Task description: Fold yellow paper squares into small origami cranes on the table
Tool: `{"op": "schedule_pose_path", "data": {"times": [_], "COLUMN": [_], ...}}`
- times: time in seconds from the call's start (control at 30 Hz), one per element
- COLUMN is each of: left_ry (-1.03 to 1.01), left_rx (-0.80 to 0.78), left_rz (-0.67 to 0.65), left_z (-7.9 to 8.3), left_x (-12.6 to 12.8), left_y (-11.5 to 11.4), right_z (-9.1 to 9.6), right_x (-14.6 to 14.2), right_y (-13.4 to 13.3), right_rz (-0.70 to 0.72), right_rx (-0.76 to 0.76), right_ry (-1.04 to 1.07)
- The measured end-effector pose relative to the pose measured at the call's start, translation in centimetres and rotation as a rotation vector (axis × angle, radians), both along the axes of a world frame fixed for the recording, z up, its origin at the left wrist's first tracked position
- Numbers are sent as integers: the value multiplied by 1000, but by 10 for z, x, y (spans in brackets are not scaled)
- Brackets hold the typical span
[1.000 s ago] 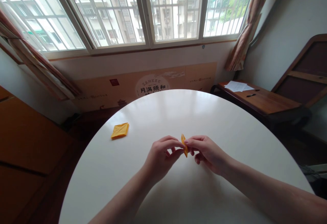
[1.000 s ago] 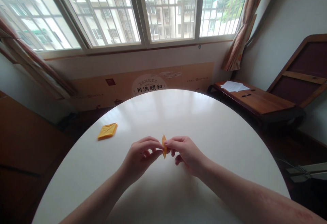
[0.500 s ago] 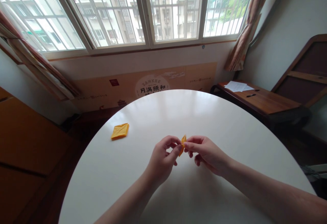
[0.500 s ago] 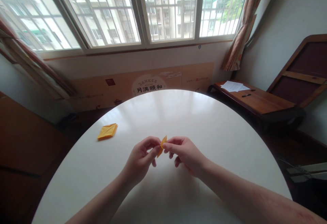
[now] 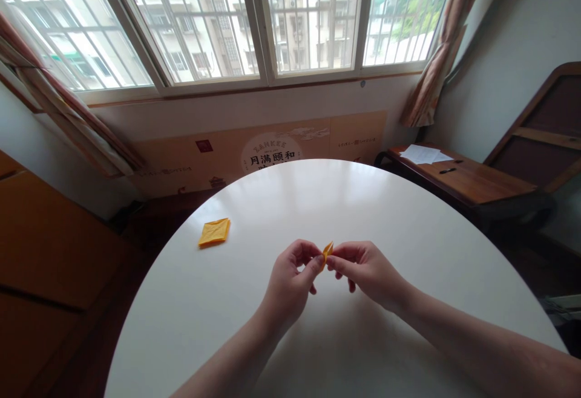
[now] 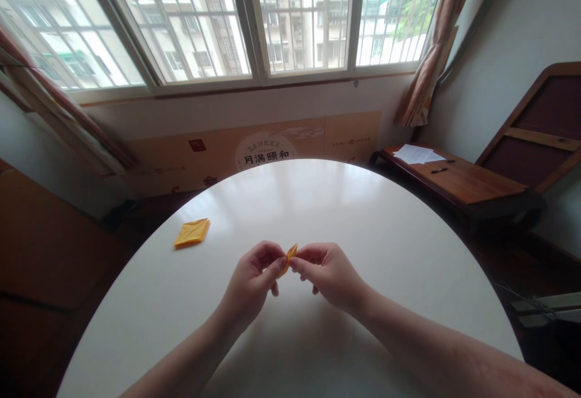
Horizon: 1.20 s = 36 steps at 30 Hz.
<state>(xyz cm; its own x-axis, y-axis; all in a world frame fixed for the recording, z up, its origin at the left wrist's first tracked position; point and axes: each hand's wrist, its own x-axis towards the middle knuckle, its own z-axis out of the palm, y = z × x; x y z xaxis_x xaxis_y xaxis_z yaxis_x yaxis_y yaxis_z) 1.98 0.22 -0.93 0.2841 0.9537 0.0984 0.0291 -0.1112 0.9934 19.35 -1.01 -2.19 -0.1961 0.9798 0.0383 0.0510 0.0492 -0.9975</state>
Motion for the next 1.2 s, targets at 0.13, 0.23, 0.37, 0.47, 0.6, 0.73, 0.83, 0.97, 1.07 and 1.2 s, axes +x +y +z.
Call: {"op": "schedule_pose_path", "data": {"times": [0.13, 0.23, 0.37, 0.47, 0.6, 0.73, 0.83, 0.97, 1.07, 1.2], "left_ry": [-14, -7, -4, 4, -6, -26, -49, -48, -40, -46], "left_rx": [10, 31, 50, 58, 50, 52, 27, -9, -24, -88], "left_rz": [31, 56, 83, 94, 115, 122, 111, 104, 106, 71], "left_z": [1, 1, 0, -1, -1, 0, 0, -1, -2, 0], "left_x": [0, 0, 0, 0, 1, 2, 2, 1, 1, 1], "left_y": [0, 0, -1, -3, -3, -4, -4, -4, -3, -2], "right_z": [-1, 1, 3, 3, 3, 3, 2, 0, 1, 2], "right_x": [-1, -2, -4, -6, -7, -8, -7, -7, -7, -7], "right_y": [-1, -3, -4, -5, -6, -7, -6, -6, -6, -6], "right_rz": [11, 30, 13, -6, -9, -21, -19, -7, 1, 0], "right_rx": [17, 27, 92, 123, 115, 95, 51, -25, -61, -65], "right_ry": [-10, -11, -57, -67, -55, -20, 12, 61, 98, 103]}}
